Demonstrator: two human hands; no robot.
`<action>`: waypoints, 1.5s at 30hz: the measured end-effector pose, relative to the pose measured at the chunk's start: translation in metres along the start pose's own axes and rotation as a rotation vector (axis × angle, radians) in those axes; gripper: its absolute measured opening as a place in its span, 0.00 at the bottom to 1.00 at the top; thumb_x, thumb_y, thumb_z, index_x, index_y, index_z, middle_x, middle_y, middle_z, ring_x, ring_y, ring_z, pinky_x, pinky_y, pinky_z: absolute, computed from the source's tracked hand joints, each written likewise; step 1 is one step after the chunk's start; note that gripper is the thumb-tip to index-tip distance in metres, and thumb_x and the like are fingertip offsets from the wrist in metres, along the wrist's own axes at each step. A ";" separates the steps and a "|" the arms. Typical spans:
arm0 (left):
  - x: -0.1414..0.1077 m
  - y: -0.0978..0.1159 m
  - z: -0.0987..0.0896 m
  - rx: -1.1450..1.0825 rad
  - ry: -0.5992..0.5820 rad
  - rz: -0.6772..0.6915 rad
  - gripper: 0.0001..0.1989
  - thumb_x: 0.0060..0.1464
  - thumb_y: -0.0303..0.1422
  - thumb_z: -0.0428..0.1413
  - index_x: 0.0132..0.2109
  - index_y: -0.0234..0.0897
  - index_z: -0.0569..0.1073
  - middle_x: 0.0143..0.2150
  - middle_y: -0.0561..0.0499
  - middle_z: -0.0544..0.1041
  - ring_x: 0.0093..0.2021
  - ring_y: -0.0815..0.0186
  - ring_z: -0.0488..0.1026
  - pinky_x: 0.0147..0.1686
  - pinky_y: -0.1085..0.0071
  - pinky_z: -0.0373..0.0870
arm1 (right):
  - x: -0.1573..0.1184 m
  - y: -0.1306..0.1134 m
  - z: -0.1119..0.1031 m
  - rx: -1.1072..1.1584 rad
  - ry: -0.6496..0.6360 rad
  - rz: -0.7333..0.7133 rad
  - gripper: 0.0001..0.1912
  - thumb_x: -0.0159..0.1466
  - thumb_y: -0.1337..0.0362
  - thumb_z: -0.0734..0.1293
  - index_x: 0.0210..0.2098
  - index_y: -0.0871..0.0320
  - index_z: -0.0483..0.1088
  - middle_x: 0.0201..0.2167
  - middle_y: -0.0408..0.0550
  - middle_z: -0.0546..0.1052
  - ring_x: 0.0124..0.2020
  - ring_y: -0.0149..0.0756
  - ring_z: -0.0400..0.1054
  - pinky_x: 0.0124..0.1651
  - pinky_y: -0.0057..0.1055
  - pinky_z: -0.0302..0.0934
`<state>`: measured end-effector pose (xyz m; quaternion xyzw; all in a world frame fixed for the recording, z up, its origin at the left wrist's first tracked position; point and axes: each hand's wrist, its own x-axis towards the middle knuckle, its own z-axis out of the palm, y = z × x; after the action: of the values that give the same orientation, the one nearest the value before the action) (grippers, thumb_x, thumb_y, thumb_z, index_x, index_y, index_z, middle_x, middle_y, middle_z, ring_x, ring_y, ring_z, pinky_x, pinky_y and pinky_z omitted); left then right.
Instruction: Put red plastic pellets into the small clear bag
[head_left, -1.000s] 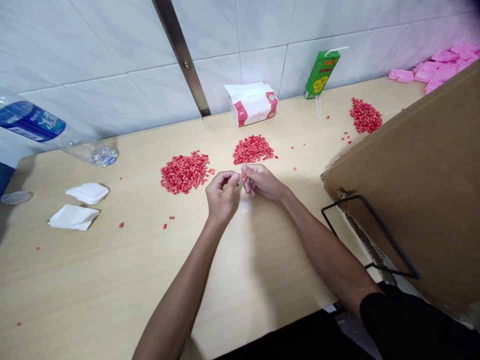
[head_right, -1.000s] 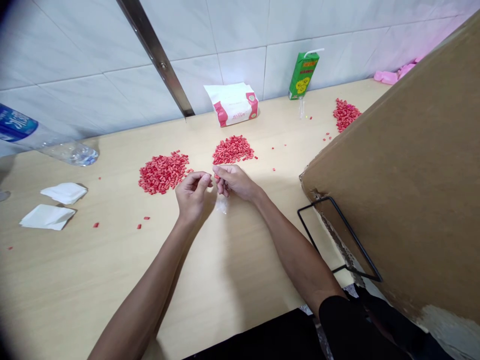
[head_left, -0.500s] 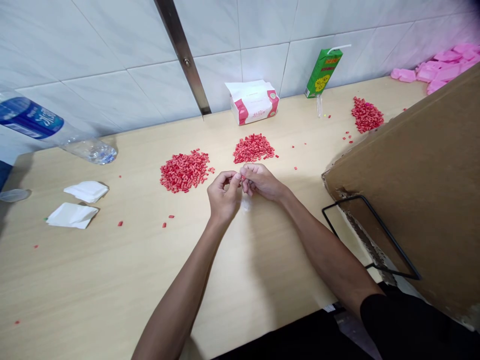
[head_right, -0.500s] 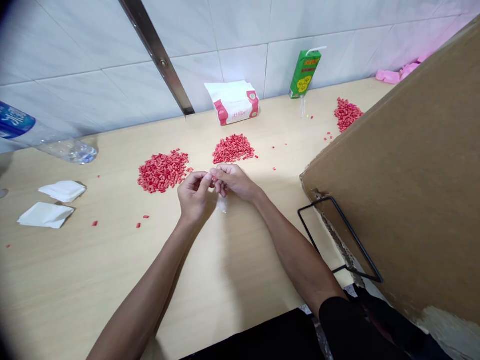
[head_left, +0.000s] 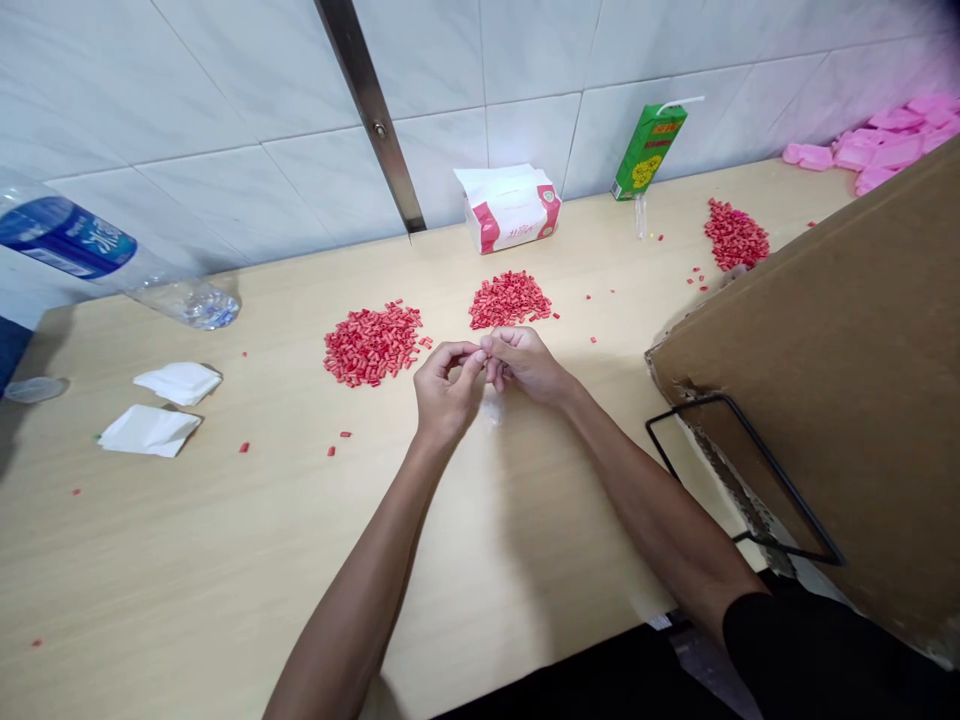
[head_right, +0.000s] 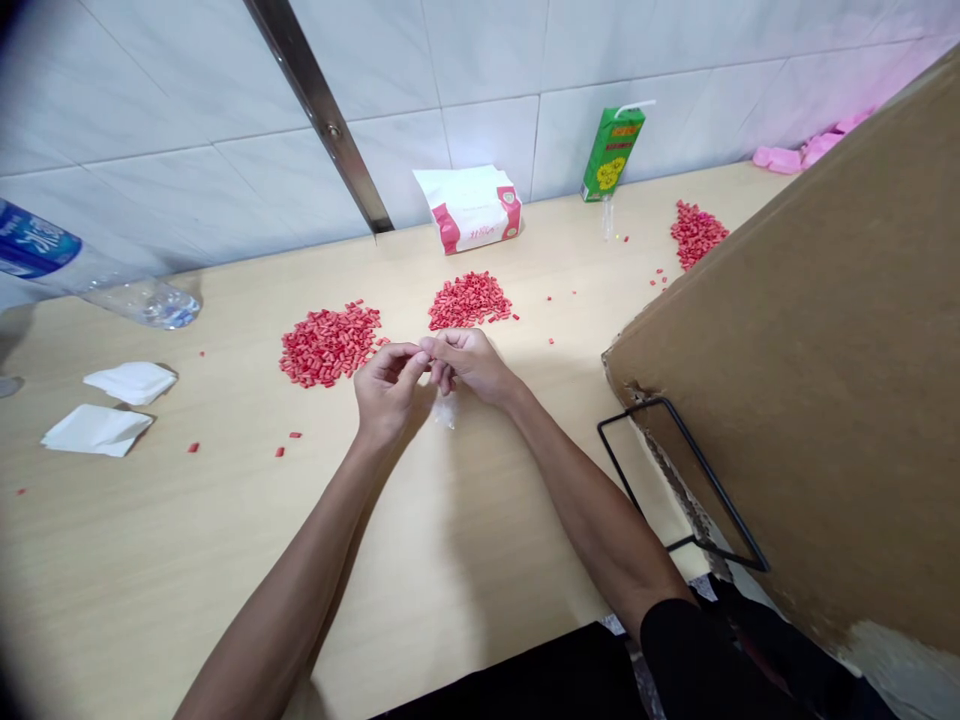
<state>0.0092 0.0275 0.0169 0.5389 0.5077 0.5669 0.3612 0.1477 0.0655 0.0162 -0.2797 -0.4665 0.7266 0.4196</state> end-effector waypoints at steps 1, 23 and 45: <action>0.001 0.000 -0.001 0.026 0.012 0.013 0.11 0.54 0.39 0.61 0.37 0.34 0.77 0.35 0.48 0.77 0.36 0.66 0.74 0.40 0.71 0.70 | 0.000 -0.001 0.000 0.006 -0.023 0.019 0.24 0.58 0.46 0.72 0.28 0.62 0.66 0.19 0.43 0.74 0.15 0.26 0.65 0.17 0.20 0.58; 0.014 -0.010 -0.019 -0.159 -0.086 -0.204 0.13 0.43 0.42 0.68 0.32 0.36 0.81 0.30 0.47 0.79 0.32 0.65 0.75 0.39 0.67 0.73 | -0.001 -0.004 -0.019 -0.340 -0.129 -0.066 0.18 0.62 0.52 0.69 0.36 0.63 0.75 0.25 0.44 0.73 0.23 0.25 0.64 0.27 0.24 0.58; 0.016 -0.011 -0.023 -0.216 -0.159 -0.268 0.17 0.41 0.43 0.70 0.33 0.35 0.81 0.33 0.45 0.80 0.34 0.63 0.76 0.42 0.65 0.74 | 0.000 -0.003 -0.020 -0.326 -0.114 -0.035 0.17 0.61 0.53 0.71 0.36 0.63 0.75 0.25 0.44 0.74 0.23 0.25 0.64 0.28 0.24 0.59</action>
<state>-0.0176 0.0405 0.0121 0.4679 0.4809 0.5205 0.5282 0.1647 0.0745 0.0105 -0.2943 -0.6059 0.6487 0.3541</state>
